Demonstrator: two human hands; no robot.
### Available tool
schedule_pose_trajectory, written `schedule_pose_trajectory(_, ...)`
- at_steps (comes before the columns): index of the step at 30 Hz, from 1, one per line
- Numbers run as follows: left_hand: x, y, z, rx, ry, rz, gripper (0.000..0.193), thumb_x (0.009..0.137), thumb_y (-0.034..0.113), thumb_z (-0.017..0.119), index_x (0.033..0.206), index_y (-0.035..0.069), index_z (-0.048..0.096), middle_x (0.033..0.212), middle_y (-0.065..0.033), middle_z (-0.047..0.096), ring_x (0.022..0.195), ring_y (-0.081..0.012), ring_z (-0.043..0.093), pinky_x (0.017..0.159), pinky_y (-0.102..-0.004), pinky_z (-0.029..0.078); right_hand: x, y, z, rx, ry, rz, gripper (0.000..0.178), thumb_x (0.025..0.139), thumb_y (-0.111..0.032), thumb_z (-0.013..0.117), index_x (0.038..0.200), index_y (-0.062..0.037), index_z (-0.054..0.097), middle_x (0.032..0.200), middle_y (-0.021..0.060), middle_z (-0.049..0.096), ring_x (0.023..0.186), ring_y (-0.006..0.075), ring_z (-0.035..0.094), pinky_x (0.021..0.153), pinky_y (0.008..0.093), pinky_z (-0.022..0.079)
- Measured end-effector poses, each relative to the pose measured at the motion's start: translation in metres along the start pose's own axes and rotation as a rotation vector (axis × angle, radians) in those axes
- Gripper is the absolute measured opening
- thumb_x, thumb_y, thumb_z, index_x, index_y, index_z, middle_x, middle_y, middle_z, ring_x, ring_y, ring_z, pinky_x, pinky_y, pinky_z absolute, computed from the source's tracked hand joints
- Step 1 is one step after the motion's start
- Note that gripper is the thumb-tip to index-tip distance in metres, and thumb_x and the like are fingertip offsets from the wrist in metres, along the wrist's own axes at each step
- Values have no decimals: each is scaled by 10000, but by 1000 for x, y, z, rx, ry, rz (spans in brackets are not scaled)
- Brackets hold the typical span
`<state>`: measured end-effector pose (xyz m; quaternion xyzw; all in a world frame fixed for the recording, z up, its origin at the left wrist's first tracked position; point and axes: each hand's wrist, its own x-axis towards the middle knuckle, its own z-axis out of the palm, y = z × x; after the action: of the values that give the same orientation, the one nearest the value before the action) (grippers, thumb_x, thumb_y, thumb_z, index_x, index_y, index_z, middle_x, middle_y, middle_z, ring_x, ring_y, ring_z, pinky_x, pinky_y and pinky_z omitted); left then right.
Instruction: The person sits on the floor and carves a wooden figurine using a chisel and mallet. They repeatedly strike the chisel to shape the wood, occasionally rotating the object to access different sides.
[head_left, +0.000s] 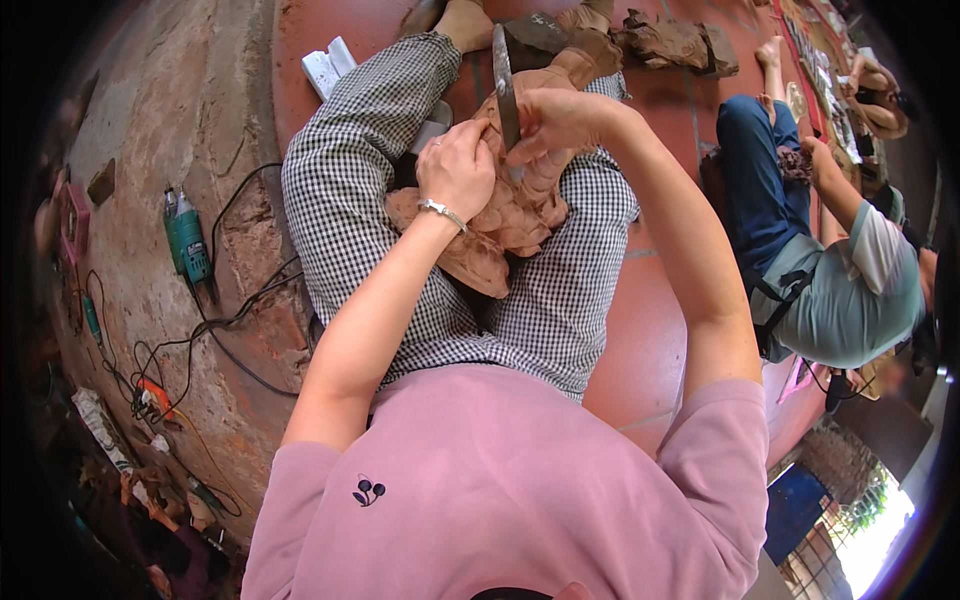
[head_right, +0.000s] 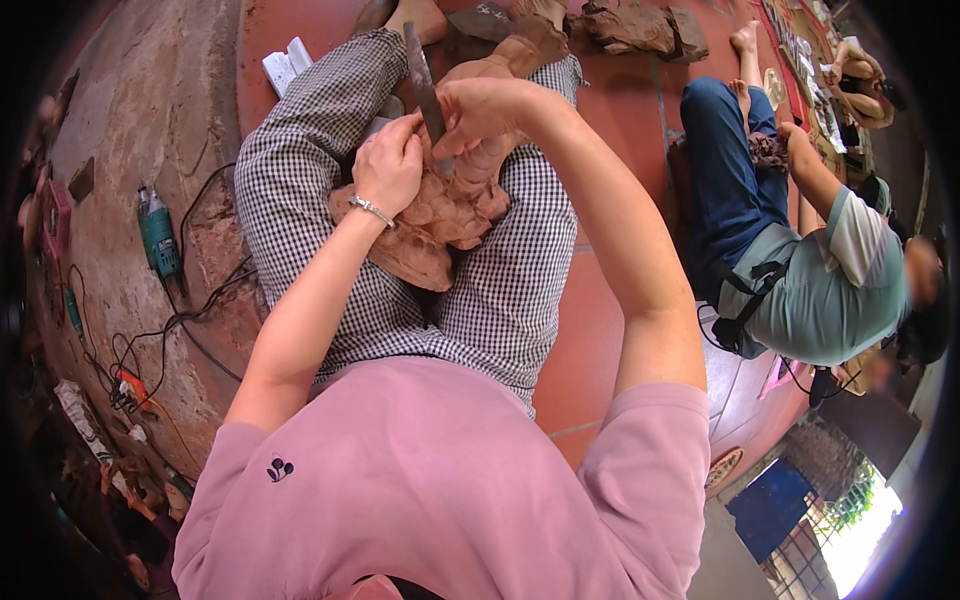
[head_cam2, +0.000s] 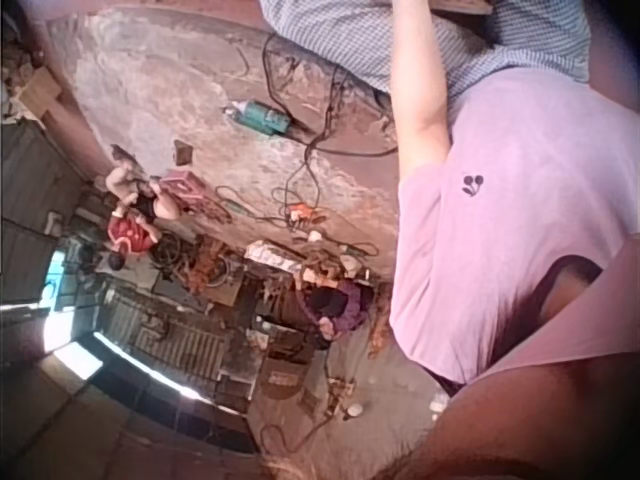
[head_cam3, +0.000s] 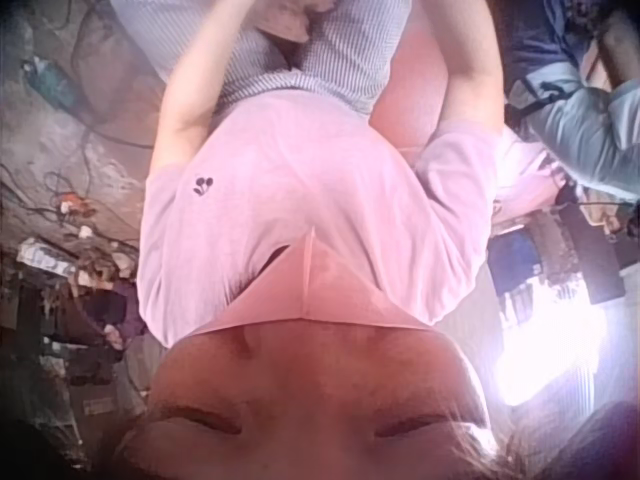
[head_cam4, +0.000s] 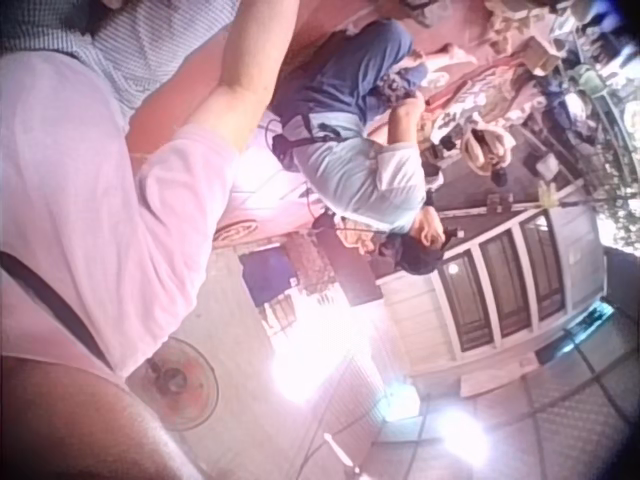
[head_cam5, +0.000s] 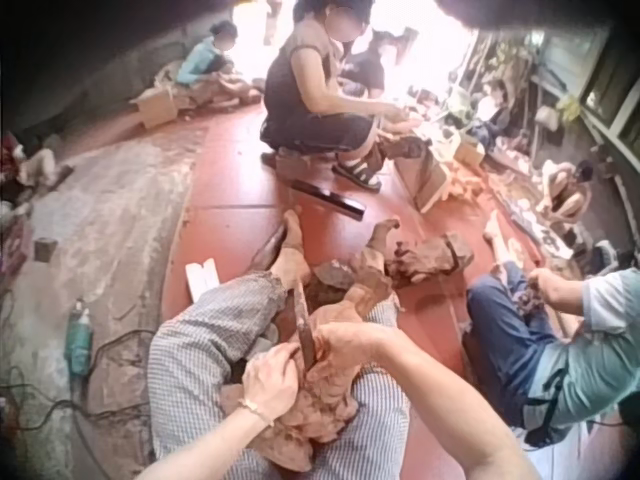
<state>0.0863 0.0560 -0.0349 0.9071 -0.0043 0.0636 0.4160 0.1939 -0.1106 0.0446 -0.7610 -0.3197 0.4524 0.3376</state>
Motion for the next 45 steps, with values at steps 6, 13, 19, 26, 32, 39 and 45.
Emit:
schedule_pose_trajectory(6, -1, 1, -2, 49, 18, 0, 306, 909, 175, 529, 1150, 77, 691, 1183, -117, 704, 1062, -332, 656, 1001, -448, 451, 14, -12, -6, -36, -19, 181, 153, 833, -148, 803, 903, -45, 714, 761, 29, 726, 676, 104, 672, 613, 255, 552)
schedule_pose_trajectory(13, 0, 1, -3, -66, 45, 24, 317, 947, 261, 563, 1174, 68, 671, 1159, -127, 704, 1048, -341, 653, 960, -448, 480, 11, -22, -2, -133, -42, 168, 202, 838, -197, 805, 890, -25, 714, 747, 46, 719, 675, 125, 689, 617, 264, 567)
schedule_pose_trajectory(19, -3, 14, -15, -460, 171, 47, 336, 860, 274, 772, 1061, 39, 639, 971, -102, 705, 927, -274, 706, 788, -363, 536, 15, -9, 7, -300, 74, -14, 264, 784, -212, 822, 952, -26, 741, 717, 70, 698, 673, 192, 684, 612, 333, 541)
schedule_pose_trajectory(26, 0, 3, -12, -518, 159, -29, 216, 856, 133, 778, 927, 32, 601, 818, -80, 720, 703, -194, 723, 623, -309, 538, 29, -35, 4, -454, -44, 230, 303, 737, -166, 813, 1006, -57, 726, 861, 106, 735, 828, 240, 714, 717, 367, 538)
schedule_pose_trajectory(32, -4, 1, -8, -740, 111, -81, 213, 859, 143, 783, 931, 37, 613, 754, -83, 718, 680, -172, 724, 603, -311, 535, 26, -34, 6, -582, 2, 123, 257, 752, -226, 806, 945, -73, 731, 828, 100, 733, 793, 276, 712, 688, 395, 539)
schedule_pose_trajectory(39, -3, -5, -9, -629, 178, -73, 184, 867, 129, 771, 904, 33, 618, 760, -86, 721, 667, -155, 722, 598, -299, 538, 29, -68, 3, -587, -94, 231, 319, 744, -205, 816, 1016, -63, 731, 899, 127, 726, 883, 287, 698, 767, 403, 540)
schedule_pose_trajectory(45, -7, 18, -23, -535, 134, -17, 191, 858, 133, 762, 906, 32, 607, 705, -97, 682, 632, -232, 705, 591, -351, 535, 29, -35, 8, -582, -75, 124, 285, 740, -160, 801, 992, -54, 721, 887, 126, 714, 877, 298, 692, 754, 407, 532)
